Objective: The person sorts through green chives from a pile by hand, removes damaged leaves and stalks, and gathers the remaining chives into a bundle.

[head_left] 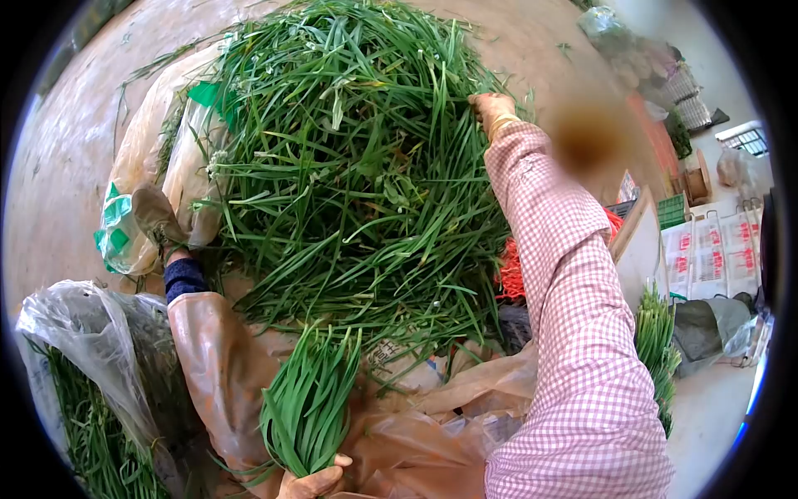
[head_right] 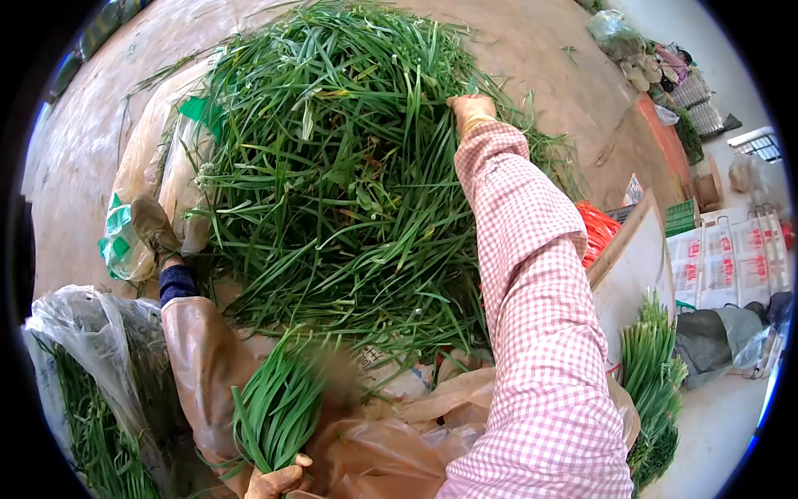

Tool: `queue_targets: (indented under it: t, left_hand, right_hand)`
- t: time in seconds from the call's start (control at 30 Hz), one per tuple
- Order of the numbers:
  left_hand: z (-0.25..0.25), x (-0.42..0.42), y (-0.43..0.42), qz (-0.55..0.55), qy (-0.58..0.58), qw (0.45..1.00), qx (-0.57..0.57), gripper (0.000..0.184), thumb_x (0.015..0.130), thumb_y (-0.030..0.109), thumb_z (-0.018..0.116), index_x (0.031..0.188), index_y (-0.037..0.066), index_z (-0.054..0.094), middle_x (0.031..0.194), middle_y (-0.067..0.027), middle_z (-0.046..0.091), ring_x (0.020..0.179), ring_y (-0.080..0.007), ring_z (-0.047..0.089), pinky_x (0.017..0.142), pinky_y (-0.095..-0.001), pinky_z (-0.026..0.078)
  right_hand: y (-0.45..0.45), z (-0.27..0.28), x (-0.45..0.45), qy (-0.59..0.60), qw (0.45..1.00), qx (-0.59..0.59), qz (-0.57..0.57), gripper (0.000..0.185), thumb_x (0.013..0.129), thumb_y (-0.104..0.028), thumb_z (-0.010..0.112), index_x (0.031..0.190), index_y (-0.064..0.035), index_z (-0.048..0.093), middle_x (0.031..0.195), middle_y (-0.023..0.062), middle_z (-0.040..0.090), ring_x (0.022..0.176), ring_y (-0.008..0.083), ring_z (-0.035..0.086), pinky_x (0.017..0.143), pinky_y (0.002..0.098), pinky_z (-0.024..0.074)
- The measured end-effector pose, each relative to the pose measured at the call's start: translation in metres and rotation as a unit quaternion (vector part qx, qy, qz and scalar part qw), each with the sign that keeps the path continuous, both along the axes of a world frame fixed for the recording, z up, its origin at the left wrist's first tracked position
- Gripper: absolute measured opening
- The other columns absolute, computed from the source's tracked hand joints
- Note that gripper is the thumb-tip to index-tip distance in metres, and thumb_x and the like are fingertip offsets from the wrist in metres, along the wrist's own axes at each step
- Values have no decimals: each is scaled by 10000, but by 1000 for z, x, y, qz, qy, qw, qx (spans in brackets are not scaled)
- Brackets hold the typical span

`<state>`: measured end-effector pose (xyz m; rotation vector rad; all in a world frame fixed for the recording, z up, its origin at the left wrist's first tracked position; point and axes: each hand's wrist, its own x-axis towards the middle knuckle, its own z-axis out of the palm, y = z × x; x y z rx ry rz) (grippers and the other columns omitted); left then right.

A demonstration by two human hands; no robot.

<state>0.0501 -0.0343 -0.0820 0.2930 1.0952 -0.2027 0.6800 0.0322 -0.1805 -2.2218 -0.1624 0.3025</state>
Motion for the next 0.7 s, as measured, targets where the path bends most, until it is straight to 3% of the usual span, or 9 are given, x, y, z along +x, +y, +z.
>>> queue_targets:
  t: [0.1, 0.17, 0.2, 0.27, 0.33, 0.43, 0.5, 0.57, 0.7]
  left_hand:
    - [-5, -5, -3, -10, -4, 1000, 2, 509, 730, 172, 699, 1197, 149, 500, 877, -82, 572, 749, -229, 549, 614, -322, 442]
    - [-11, -11, -4, -19, -8, 1000, 1, 557, 724, 186, 713, 1233, 167, 487, 927, -97, 605, 798, -249, 588, 645, -334, 472]
    - [-14, -17, -7, -26, -10, 1000, 2, 581, 721, 193, 719, 1251, 176, 480, 952, -104, 622, 822, -260, 607, 661, -340, 487]
    - [-17, -19, -8, -40, -11, 999, 6, 630, 715, 207, 733, 1286, 193, 467, 1003, -119, 654, 871, -280, 646, 692, -352, 517]
    - [-15, -16, -5, -27, -16, 1000, 0, 522, 728, 175, 702, 1207, 150, 495, 892, -87, 582, 763, -235, 558, 624, -326, 450]
    - [-1, 0, 0, 7, -20, 1000, -12, 363, 748, 128, 654, 1088, 84, 536, 726, -39, 474, 600, -167, 426, 521, -286, 351]
    - [8, 8, 4, 26, -30, 999, -20, 261, 760, 96, 623, 1008, 40, 564, 615, -7, 402, 492, -122, 338, 452, -260, 285]
    - [16, 9, 4, 49, -43, 997, -29, 170, 773, 65, 591, 929, -3, 592, 504, 25, 329, 384, -77, 250, 384, -233, 219]
    - [14, 1, -5, 63, -49, 997, 5, 166, 767, 147, 626, 882, 33, 586, 509, 28, 309, 408, -83, 248, 395, -237, 206]
  right_hand:
    - [-9, 20, -3, 49, 993, 85, -60, 65, 735, -118, 648, 726, -73, 602, 617, 5, 546, 533, 113, 475, 478, 280, 380]
    - [-26, 38, -17, 29, 975, 218, -42, 77, 753, -147, 614, 706, -88, 600, 630, -5, 548, 532, 109, 470, 462, 267, 360]
    - [-29, 43, -13, 19, 970, 240, -20, 171, 778, -167, 601, 904, -52, 608, 773, 56, 610, 637, 137, 505, 618, 270, 419]
    - [-39, 60, -16, 75, 952, 297, 16, 163, 798, -175, 577, 911, -57, 583, 786, 58, 617, 648, 143, 520, 608, 265, 415]
    - [-51, 87, -27, 172, 908, 366, 107, 136, 862, -175, 496, 937, -63, 513, 813, 77, 628, 674, 171, 553, 604, 264, 420]
    - [-60, 98, -25, 131, 924, 317, 168, 128, 883, -162, 468, 950, -60, 507, 814, 89, 626, 684, 175, 571, 585, 258, 433]
    - [-67, 113, -39, 62, 947, 288, 127, 92, 891, -148, 482, 939, -72, 498, 820, 97, 627, 685, 195, 599, 561, 283, 478]
    - [-78, 131, -52, 58, 912, 396, 90, 84, 885, -147, 525, 925, -83, 489, 809, 101, 624, 671, 211, 621, 551, 304, 513]
    - [-100, 180, -102, 11, 905, 404, 132, 110, 877, -144, 556, 927, -82, 481, 775, 93, 611, 645, 209, 622, 547, 310, 526]
